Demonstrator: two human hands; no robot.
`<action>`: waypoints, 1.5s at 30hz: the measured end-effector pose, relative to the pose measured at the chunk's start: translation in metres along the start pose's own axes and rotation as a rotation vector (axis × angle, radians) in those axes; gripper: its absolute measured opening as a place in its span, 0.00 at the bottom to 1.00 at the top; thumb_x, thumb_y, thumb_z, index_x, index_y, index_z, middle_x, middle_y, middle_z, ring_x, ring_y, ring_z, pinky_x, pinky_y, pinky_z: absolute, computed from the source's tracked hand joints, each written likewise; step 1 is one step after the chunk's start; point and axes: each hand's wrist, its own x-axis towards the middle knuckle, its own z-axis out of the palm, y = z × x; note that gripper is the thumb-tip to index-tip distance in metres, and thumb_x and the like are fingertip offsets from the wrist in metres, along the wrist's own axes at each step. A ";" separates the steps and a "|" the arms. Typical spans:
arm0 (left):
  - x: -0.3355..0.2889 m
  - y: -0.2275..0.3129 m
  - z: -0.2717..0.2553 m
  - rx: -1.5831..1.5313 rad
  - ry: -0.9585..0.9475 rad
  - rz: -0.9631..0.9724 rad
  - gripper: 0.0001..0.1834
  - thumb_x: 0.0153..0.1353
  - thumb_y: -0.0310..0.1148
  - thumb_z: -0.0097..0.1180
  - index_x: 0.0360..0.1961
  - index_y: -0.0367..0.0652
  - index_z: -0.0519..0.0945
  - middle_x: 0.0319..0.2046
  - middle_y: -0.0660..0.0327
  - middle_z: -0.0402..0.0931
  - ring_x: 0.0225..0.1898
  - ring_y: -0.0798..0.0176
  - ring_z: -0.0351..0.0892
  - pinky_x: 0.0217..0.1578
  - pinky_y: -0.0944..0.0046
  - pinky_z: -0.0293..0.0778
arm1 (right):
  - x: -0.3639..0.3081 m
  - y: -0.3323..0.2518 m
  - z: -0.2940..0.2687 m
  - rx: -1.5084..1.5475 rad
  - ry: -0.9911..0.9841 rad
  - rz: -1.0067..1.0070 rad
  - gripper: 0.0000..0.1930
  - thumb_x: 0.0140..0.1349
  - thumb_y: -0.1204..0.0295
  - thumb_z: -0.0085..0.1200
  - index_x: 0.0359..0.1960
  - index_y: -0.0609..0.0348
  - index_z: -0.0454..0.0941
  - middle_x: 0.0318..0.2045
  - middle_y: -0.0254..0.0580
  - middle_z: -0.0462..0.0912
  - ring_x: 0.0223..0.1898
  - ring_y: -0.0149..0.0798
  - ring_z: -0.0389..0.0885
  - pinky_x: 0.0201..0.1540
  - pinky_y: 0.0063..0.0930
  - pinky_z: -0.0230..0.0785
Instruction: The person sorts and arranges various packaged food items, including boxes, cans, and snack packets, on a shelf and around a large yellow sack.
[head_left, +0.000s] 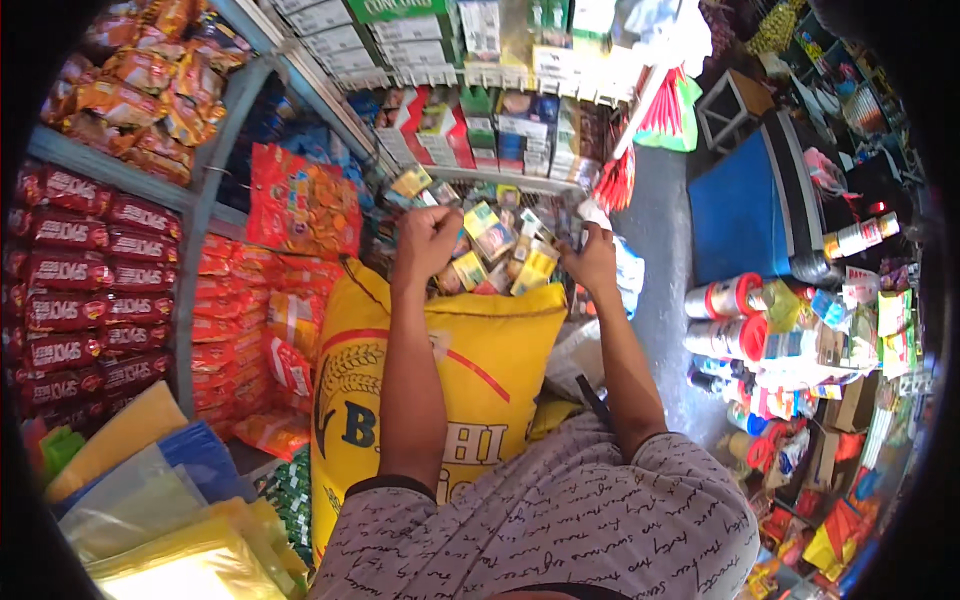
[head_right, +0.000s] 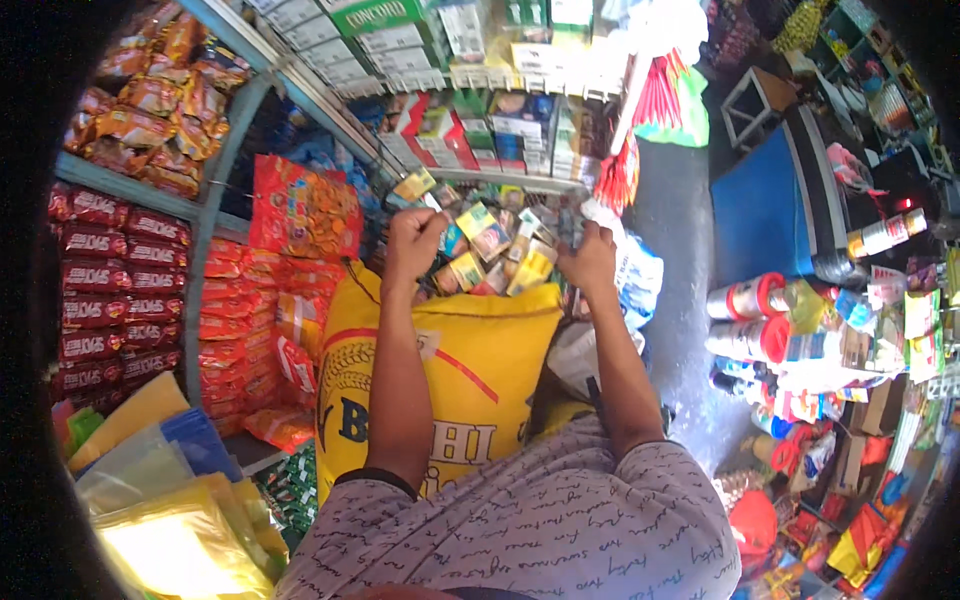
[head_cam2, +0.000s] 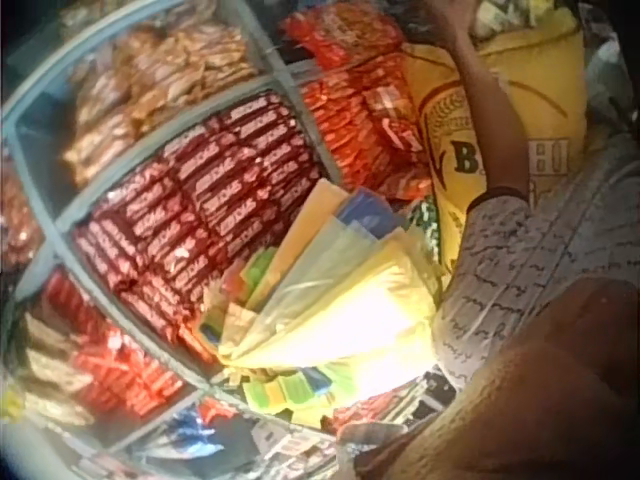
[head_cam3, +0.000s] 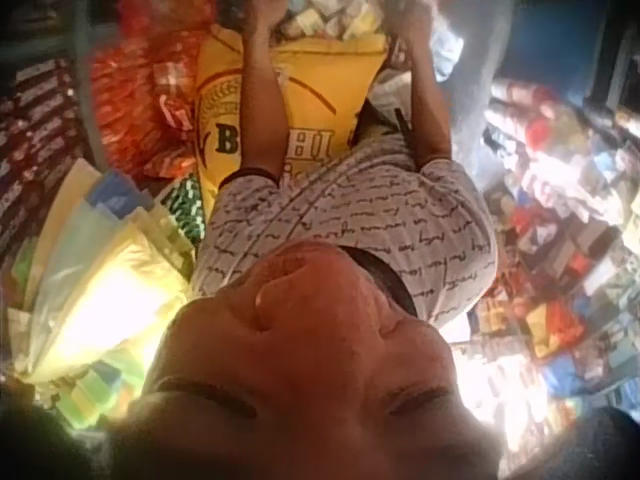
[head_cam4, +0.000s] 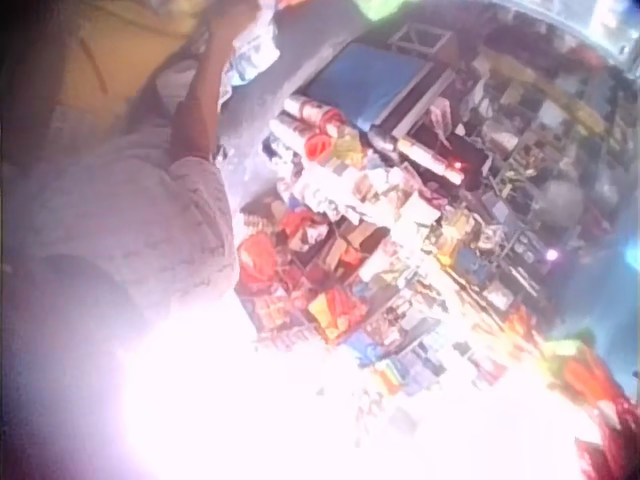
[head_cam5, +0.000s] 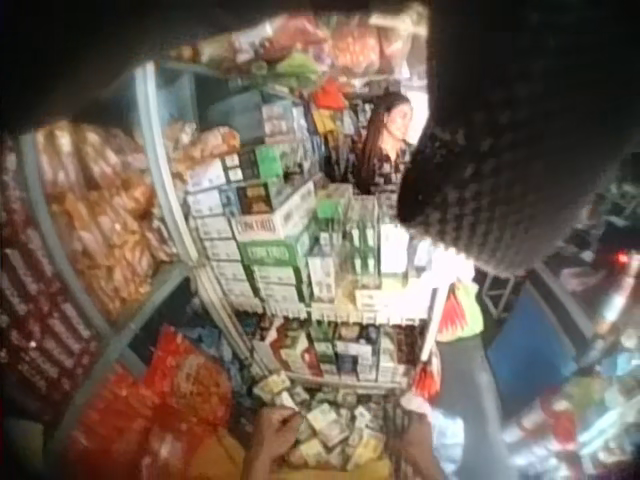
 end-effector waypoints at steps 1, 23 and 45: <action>0.002 0.009 0.005 0.008 -0.021 0.000 0.20 0.63 0.34 0.56 0.17 0.32 0.72 0.10 0.61 0.65 0.16 0.76 0.63 0.18 0.62 0.60 | -0.005 0.010 0.003 -0.015 -0.003 0.020 0.34 0.54 0.59 0.62 0.60 0.63 0.68 0.54 0.63 0.74 0.51 0.62 0.78 0.57 0.50 0.69; -0.011 -0.024 0.009 0.719 -0.130 -0.280 0.32 0.45 0.33 0.62 0.57 0.47 0.76 0.54 0.44 0.75 0.58 0.42 0.72 0.59 0.50 0.68 | 0.030 -0.105 0.027 0.145 -0.499 -0.348 0.49 0.43 0.57 0.67 0.69 0.50 0.57 0.66 0.64 0.62 0.63 0.62 0.67 0.65 0.49 0.62; 0.010 -0.005 -0.011 -0.486 0.132 -0.195 0.41 0.62 0.32 0.62 0.70 0.45 0.52 0.58 0.54 0.67 0.58 0.62 0.69 0.57 0.62 0.69 | 0.011 -0.173 0.018 1.295 -0.859 0.026 0.32 0.54 0.71 0.59 0.63 0.63 0.66 0.47 0.42 0.80 0.46 0.39 0.80 0.43 0.25 0.73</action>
